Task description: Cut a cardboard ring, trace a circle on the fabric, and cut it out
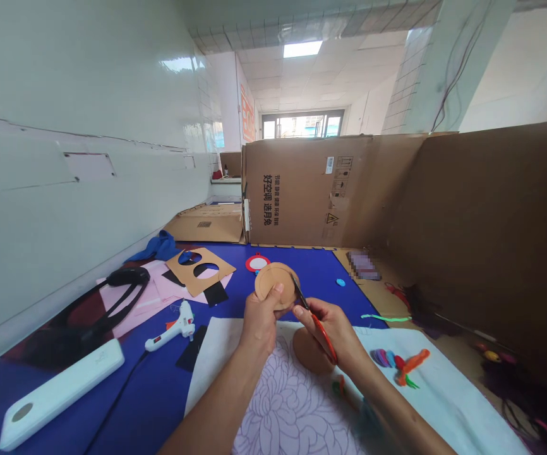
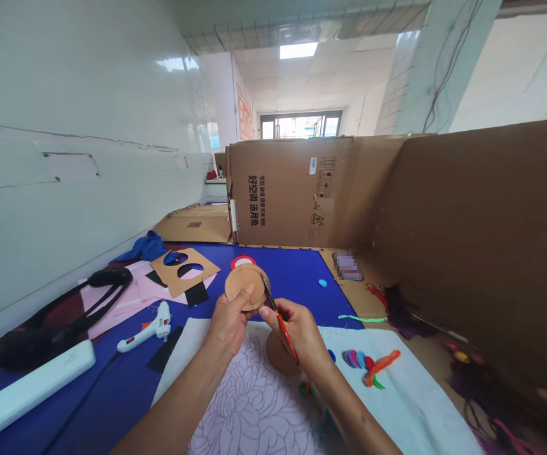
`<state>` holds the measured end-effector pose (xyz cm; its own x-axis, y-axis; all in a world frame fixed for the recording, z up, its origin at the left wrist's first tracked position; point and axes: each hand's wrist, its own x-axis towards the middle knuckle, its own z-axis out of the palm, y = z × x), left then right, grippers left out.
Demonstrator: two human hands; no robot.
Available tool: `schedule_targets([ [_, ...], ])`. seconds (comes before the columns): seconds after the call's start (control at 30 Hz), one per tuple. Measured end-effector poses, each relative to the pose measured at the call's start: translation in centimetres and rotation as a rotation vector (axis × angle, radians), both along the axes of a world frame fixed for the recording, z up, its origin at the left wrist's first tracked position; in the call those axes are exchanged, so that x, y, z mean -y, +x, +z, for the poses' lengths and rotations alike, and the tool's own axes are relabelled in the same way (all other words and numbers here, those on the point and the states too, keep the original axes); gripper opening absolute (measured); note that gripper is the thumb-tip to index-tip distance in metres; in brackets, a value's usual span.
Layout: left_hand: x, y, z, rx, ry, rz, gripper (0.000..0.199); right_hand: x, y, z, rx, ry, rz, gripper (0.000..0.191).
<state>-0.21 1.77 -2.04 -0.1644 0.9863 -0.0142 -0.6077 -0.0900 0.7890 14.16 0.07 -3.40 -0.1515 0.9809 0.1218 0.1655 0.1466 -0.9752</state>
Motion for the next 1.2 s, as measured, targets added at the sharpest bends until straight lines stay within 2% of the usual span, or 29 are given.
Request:
schedule_targets([
  [0.43, 0.0, -0.3, 0.1, -0.022, -0.007, -0.007, 0.048, -0.3, 0.1, -0.7, -0.007, 0.021, -0.020, 0.062],
  [0.77, 0.1, -0.4, 0.1, -0.039, 0.004, -0.030, 0.049, 0.0, 0.2, 0.3, -0.006, 0.034, -0.005, 0.059],
  [1.0, -0.2, -0.4, 0.1, -0.033, -0.028, -0.026, 0.051, -0.2, 0.3, 0.0, -0.010, -0.008, -0.006, 0.058],
  [1.2, -0.2, -0.6, 0.0, -0.063, -0.018, -0.052, 0.052, -0.4, 0.5, -0.1, 0.004, 0.024, 0.011, 0.059],
])
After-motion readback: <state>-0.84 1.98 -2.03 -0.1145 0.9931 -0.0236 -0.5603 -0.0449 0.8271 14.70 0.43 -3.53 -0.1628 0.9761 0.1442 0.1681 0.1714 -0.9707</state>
